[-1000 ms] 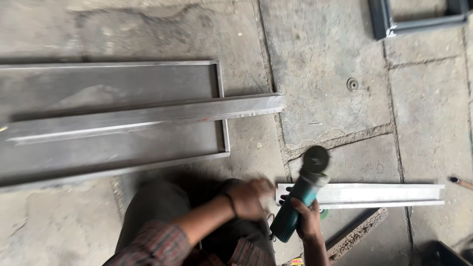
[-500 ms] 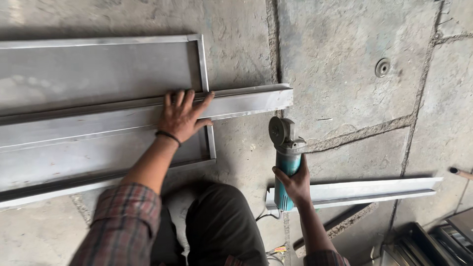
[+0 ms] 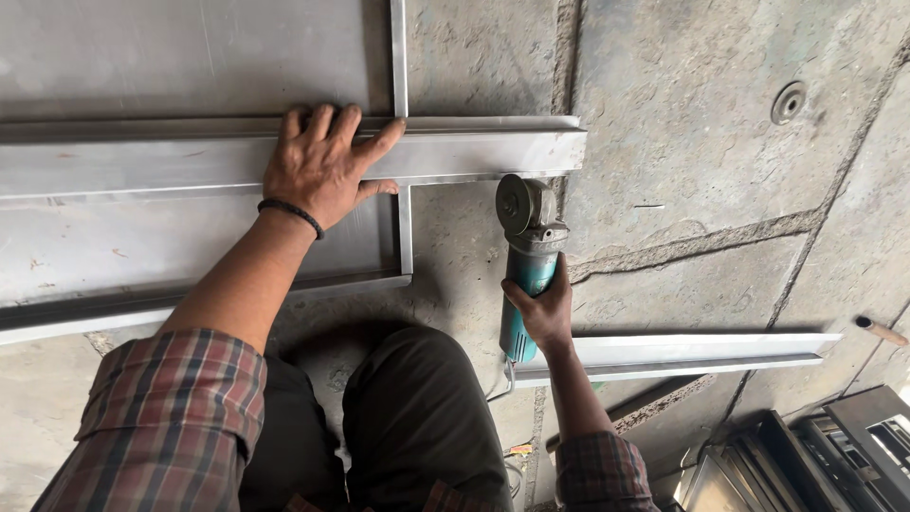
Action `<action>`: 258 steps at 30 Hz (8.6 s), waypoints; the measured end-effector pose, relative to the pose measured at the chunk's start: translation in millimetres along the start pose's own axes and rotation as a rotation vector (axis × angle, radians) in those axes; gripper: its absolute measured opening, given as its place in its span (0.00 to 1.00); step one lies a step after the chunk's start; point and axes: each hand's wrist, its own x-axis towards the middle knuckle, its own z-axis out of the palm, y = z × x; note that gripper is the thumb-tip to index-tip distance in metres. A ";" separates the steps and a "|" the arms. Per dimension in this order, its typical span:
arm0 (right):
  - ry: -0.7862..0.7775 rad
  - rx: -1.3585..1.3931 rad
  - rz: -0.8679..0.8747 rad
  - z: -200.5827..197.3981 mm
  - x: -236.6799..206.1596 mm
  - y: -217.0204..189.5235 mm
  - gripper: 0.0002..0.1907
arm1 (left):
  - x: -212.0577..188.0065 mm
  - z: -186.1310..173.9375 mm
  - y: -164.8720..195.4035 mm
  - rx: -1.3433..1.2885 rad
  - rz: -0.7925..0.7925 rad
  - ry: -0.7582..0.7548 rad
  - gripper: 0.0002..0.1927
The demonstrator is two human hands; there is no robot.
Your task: The person kneels on the workshop floor fitting metal channel bars onto a rectangular frame, aligning each bar and marking it with a marker. They then use an angle grinder to grind the bar ends, producing sparks, and press the ground bars back into the frame to check the fit.
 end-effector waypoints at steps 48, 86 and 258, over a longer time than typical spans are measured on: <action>0.038 -0.128 -0.027 10.5 4.5 20.3 0.29 | 7.6 5.8 -2.2 0.057 0.000 -0.093 0.44; 0.103 -0.071 0.057 -15.4 -70.3 -48.6 0.31 | -8.8 -19.5 20.9 -0.084 -0.046 -0.170 0.15; 0.031 -0.066 -0.025 -14.7 -48.2 -17.5 0.27 | -23.3 -23.8 15.4 -0.227 -0.039 -0.522 0.64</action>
